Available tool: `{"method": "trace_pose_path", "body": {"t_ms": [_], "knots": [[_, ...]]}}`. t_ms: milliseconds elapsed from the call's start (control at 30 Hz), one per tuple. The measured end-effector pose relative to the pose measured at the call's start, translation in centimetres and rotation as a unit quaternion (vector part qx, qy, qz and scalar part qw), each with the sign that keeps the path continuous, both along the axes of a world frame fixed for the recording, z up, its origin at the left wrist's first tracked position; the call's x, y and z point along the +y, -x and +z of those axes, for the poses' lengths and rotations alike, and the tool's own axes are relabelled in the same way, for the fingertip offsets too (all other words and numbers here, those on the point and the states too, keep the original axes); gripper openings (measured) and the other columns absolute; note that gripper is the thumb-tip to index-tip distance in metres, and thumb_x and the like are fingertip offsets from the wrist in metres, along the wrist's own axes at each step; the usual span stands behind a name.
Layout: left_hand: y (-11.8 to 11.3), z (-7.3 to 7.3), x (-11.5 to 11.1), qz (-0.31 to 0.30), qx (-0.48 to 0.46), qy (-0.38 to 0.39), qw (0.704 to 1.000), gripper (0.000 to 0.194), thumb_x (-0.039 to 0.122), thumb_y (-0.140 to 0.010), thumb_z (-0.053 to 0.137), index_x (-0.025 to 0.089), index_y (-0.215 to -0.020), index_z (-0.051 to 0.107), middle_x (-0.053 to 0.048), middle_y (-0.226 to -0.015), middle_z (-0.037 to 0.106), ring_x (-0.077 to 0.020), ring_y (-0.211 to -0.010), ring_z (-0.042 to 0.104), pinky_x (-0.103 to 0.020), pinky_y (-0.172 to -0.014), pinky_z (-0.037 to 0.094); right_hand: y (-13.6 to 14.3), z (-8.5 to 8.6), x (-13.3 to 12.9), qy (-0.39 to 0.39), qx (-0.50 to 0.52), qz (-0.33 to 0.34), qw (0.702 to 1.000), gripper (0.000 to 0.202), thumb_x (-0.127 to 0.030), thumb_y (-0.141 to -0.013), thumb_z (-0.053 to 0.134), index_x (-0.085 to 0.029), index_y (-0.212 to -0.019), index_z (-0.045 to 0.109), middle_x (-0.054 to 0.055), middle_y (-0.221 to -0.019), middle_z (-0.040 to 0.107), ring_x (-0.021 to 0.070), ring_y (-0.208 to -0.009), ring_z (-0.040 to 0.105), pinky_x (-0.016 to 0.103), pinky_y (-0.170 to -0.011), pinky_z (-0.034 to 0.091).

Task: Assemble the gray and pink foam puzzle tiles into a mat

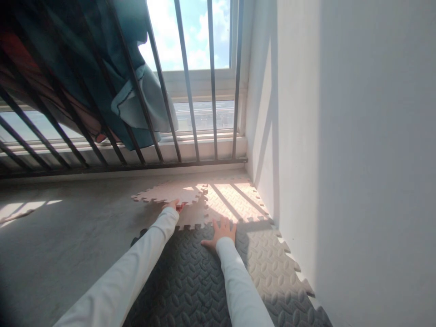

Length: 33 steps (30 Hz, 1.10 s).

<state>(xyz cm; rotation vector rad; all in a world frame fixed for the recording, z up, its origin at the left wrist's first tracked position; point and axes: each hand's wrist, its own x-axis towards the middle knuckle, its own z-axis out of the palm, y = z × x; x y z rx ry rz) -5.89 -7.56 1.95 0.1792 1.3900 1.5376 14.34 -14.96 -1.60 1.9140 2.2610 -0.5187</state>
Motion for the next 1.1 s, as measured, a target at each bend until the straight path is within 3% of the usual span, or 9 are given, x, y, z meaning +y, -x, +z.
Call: {"method": "trace_pose_path", "body": {"t_ms": [133, 267, 367, 433, 533, 633, 800, 933, 1100], "knots": [[1.5, 4.2, -0.4, 0.054, 0.002, 0.024, 0.998, 0.021, 0.002, -0.07, 0.05, 0.016, -0.062, 0.038, 0.003, -0.054, 0.046, -0.0066, -0.046, 0.048, -0.019, -0.041, 0.042, 0.0, 0.3, 0.1, 0.007, -0.004, 0.001, 1.0, 0.099, -0.079, -0.051, 0.038, -0.031, -0.133, 0.012, 0.009, -0.143, 0.003, 0.0287, -0.128, -0.003, 0.057, -0.095, 0.001], [3.2, 7.5, -2.4, 0.075, 0.008, -0.004, 0.997, 0.024, 0.001, -0.067, 0.054, 0.015, -0.057, 0.038, 0.005, -0.047, 0.045, -0.0057, -0.041, 0.048, -0.017, -0.039, 0.043, 0.1, 0.3, 0.1, 0.006, -0.001, 0.0, 1.0, 0.1, -0.08, -0.049, 0.038, -0.031, -0.133, 0.011, 0.009, -0.143, 0.003, 0.0285, -0.128, -0.002, 0.057, -0.096, 0.001], [5.3, 8.9, -5.6, 0.105, 0.018, -0.03, 0.994, 0.024, 0.002, -0.066, 0.054, 0.015, -0.054, 0.038, 0.007, -0.043, 0.044, -0.0053, -0.038, 0.047, -0.016, -0.037, 0.044, 0.2, 0.2, 0.2, 0.007, 0.0, -0.002, 1.0, 0.101, -0.079, -0.049, 0.039, -0.031, -0.133, 0.012, 0.009, -0.143, 0.002, 0.0287, -0.128, -0.002, 0.057, -0.096, 0.002], [7.3, 8.8, -8.8, 0.135, 0.035, -0.045, 0.989, 0.024, 0.001, -0.065, 0.055, 0.015, -0.052, 0.038, 0.007, -0.042, 0.044, -0.0053, -0.036, 0.047, -0.015, -0.036, 0.044, 0.0, 0.2, 0.3, 0.01, 0.002, -0.003, 1.0, 0.101, -0.078, -0.048, 0.043, -0.031, -0.133, 0.013, 0.009, -0.143, 0.003, 0.0294, -0.128, -0.002, 0.058, -0.095, 0.002], [10.9, 7.3, -15.1, 0.19, 0.07, -0.052, 0.978, 0.024, 0.0, -0.061, 0.057, 0.015, -0.052, 0.04, 0.009, -0.04, 0.044, -0.0057, -0.035, 0.046, -0.017, -0.034, 0.045, -0.7, 0.6, 0.5, 0.009, 0.023, 0.004, 1.0, 0.095, -0.072, -0.051, 0.049, -0.03, -0.132, 0.019, 0.009, -0.142, 0.008, 0.0297, -0.128, 0.003, 0.058, -0.096, 0.007], [14.3, 4.5, -22.2, 0.218, 0.113, -0.035, 0.969, 0.017, 0.004, -0.059, 0.06, 0.015, -0.058, 0.047, 0.008, -0.044, 0.048, -0.0077, -0.039, 0.049, -0.018, -0.034, 0.046, -1.7, 1.2, -0.2, -0.017, 0.048, 0.005, 0.999, 0.08, -0.058, -0.068, 0.044, -0.021, -0.133, 0.018, 0.01, -0.14, 0.018, 0.0247, -0.128, 0.013, 0.046, -0.101, 0.015], [17.9, -0.2, -31.1, 0.267, 0.083, 0.039, 0.959, 0.017, 0.002, -0.056, 0.06, 0.015, -0.06, 0.05, 0.006, -0.052, 0.053, -0.0087, -0.043, 0.051, -0.019, -0.033, 0.047, -2.6, 1.4, -4.5, -0.045, 0.044, -0.003, 0.998, 0.066, -0.041, -0.076, 0.039, -0.017, -0.133, 0.017, 0.009, -0.14, 0.017, 0.0225, -0.128, 0.013, 0.047, -0.1, 0.017], [18.7, -2.8, -34.0, 0.307, 0.042, 0.048, 0.95, 0.025, 0.0, -0.053, 0.063, 0.016, -0.055, 0.043, 0.007, -0.05, 0.049, -0.0086, -0.043, 0.049, -0.021, -0.035, 0.048, -2.7, 1.2, -9.1, -0.05, 0.028, -0.008, 0.998, 0.061, -0.037, -0.076, 0.039, -0.017, -0.132, 0.021, 0.007, -0.14, 0.018, 0.0217, -0.128, 0.012, 0.048, -0.1, 0.017], [19.0, -4.3, -34.4, 0.283, -0.018, 0.105, 0.953, 0.025, 0.002, -0.06, 0.06, 0.017, -0.054, 0.041, 0.007, -0.047, 0.048, -0.0086, -0.042, 0.049, -0.021, -0.037, 0.047, -3.2, 2.2, -14.1, -0.041, -0.012, -0.037, 0.998, 0.058, -0.035, -0.076, 0.037, -0.019, -0.131, 0.025, 0.008, -0.14, 0.02, 0.0219, -0.127, 0.014, 0.048, -0.098, 0.021]]}}
